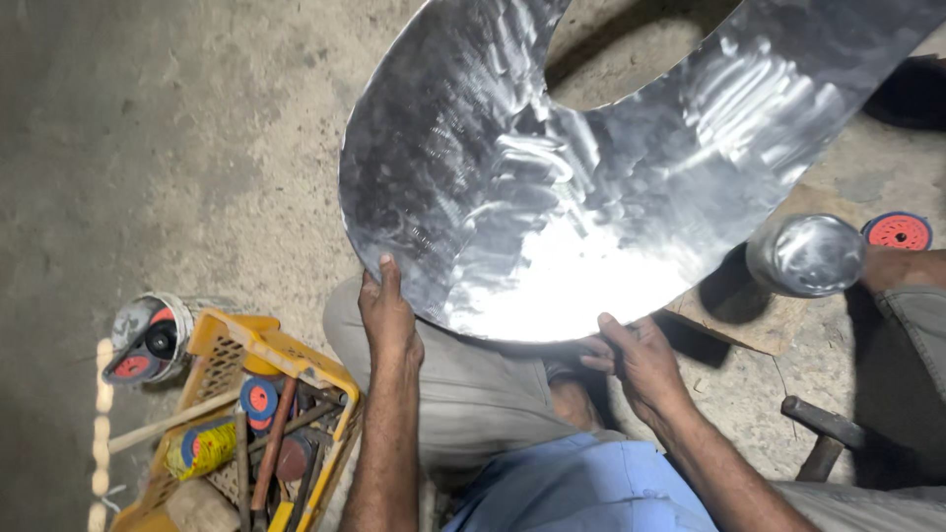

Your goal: The person uses a wooden mallet to repeatedly strike a large, curved metal sheet resting on a support. They hold the sheet with one hand and hammer along a seam or weld line with the other, then flip the sheet to inspect the other side.

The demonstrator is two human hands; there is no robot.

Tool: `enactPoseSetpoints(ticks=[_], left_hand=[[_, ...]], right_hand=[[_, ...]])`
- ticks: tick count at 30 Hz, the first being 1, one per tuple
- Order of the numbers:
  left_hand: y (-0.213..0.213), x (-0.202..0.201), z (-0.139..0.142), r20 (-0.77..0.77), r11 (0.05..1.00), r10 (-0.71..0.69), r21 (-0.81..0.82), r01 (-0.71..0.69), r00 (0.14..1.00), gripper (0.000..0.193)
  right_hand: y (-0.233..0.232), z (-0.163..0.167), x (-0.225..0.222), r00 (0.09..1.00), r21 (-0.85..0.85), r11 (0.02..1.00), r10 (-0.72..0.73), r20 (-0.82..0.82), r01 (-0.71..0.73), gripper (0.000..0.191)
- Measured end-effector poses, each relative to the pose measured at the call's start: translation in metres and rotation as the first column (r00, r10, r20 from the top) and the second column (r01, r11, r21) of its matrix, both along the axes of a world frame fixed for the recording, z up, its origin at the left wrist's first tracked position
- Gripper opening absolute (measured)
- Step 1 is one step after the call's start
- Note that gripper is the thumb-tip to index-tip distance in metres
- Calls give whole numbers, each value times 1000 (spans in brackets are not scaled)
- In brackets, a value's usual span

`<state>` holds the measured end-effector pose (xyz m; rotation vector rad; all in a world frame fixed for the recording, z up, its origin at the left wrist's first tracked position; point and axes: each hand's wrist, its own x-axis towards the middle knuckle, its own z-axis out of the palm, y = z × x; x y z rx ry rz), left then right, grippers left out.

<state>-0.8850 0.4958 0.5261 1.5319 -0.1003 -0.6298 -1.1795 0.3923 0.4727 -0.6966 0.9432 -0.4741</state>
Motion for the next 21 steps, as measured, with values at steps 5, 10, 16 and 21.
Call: enactPoseSetpoints(ticks=[5,10,16,21], left_hand=[[-2,16,-13,-121,994,-111,-25,108,986,48],[-11,13,-15,72,996,-88,-4,89,994,51],[-23,-16,-20,540,564,-787,826,-8,296,92],[-64,-10,-28,396,394,-917,918,-42,53,101]], right_hand=[[-11,-14,0,999,-23,1000,-3,-44,2,24],[-17,-11,-1,992,-74,997,19,-125,-28,27],[-26,-5,-6,979,-113,986,102,-178,-123,45],[-24,-2,-16,969,-132,976,147,-198,-175,46]])
